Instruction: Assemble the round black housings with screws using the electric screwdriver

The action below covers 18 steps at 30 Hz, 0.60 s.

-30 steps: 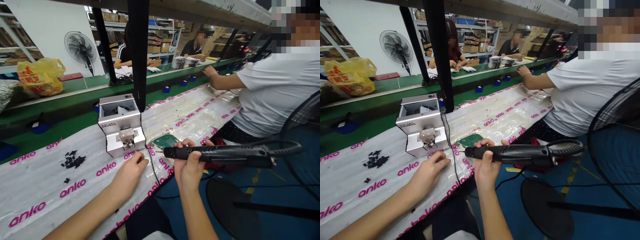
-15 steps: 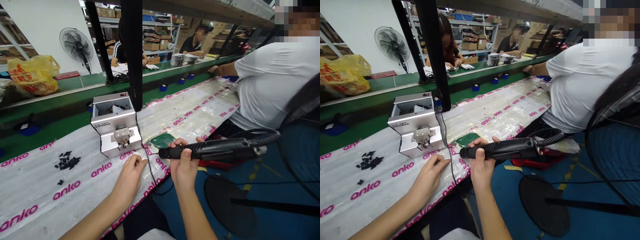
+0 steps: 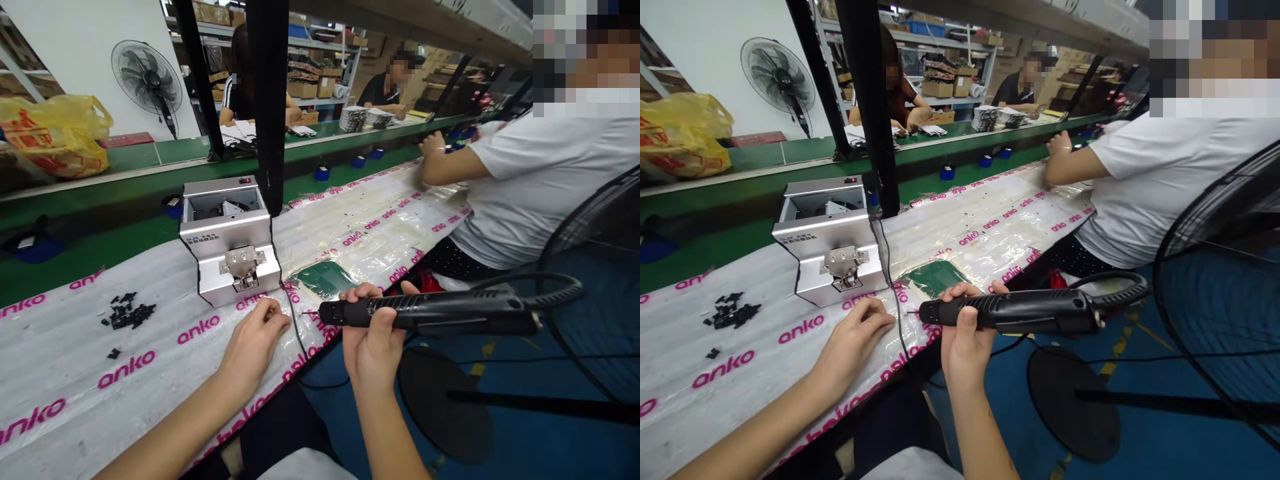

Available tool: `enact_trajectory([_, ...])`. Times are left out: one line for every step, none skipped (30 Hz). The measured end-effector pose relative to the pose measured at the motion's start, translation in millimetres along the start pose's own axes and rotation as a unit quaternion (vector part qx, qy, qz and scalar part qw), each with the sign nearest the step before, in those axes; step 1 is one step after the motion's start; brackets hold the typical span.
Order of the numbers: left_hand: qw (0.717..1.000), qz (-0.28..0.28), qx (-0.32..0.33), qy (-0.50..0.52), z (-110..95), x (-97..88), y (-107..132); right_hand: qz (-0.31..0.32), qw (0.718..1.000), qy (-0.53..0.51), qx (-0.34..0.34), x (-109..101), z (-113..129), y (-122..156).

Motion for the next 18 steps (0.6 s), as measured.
enact_trajectory([1.0,-0.017,0.013,0.001,-1,-3.7,1,0.001,1.0,-0.002,-0.007,3,4,-4])
enact_trajectory([0.999,-0.034,0.03,0.002,-3,-9.3,2,0.002,1.0,-0.006,-0.017,7,9,-8])
enact_trajectory([0.998,-0.052,0.048,0.001,-4,-16.9,3,0.003,0.999,-0.011,-0.031,13,13,-14])
enact_trajectory([0.995,-0.07,0.065,-0.002,-4,-26.5,3,0.005,0.999,-0.017,-0.048,22,18,-21])
enact_trajectory([0.993,-0.092,0.079,-0.007,-3,-38.0,2,0.006,0.997,-0.024,-0.069,32,23,-29])
enact_trajectory([0.989,-0.118,0.087,-0.014,-2,-51.0,-1,0.008,0.995,-0.03,-0.092,44,26,-38])
enact_trajectory([0.985,-0.149,0.085,-0.022,2,-65.1,-7,0.009,0.993,-0.034,-0.116,57,28,-47])
enact_trajectory([0.98,-0.181,0.075,-0.031,7,-79.5,-14,0.011,0.989,-0.036,-0.14,72,27,-57])
enact_trajectory([0.975,-0.212,0.059,-0.04,12,-93.6,-23,0.013,0.986,-0.035,-0.161,87,25,-67])
enact_trajectory([0.969,-0.239,0.038,-0.049,18,-106.7,-33,0.014,0.983,-0.033,-0.179,101,21,-76])
enact_trajectory([0.965,-0.257,0.017,-0.058,24,-118.4,-44,0.017,0.981,-0.03,-0.192,115,16,-85])
enact_trajectory([0.962,-0.264,-0.002,-0.067,30,-128.7,-55,0.021,0.98,-0.028,-0.197,127,10,-93])
enact_trajectory([0.962,-0.263,-0.016,-0.076,34,-137.7,-63,0.028,0.981,-0.028,-0.192,138,4,-99])
enact_trajectory([0.963,-0.254,-0.026,-0.085,37,-145.8,-70,0.04,0.983,-0.03,-0.176,146,0,-102])
enact_trajectory([0.965,-0.243,-0.034,-0.093,40,-153.3,-73,0.052,0.986,-0.036,-0.152,153,-2,-104])
enact_trajectory([0.965,-0.236,-0.045,-0.102,44,-160.6,-73,0.07,0.989,-0.044,-0.12,157,-3,-103])
enact_trajectory([0.963,-0.236,-0.061,-0.112,50,-168.1,-70,0.081,0.991,-0.058,-0.087,160,-1,-101])
enact_trajectory([0.959,-0.242,-0.084,-0.123,57,-175.9,-64,0.079,0.992,-0.082,-0.06,160,2,-98])
Point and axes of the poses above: each hand's wrist, its own y-axis away from the middle knuckle, its own x-axis out of the palm, z = x × y, the point moved 2 cm from there along -y, towards the middle knuckle, and after that the axes turned 10 degrees about z, right-handed, at the moved point
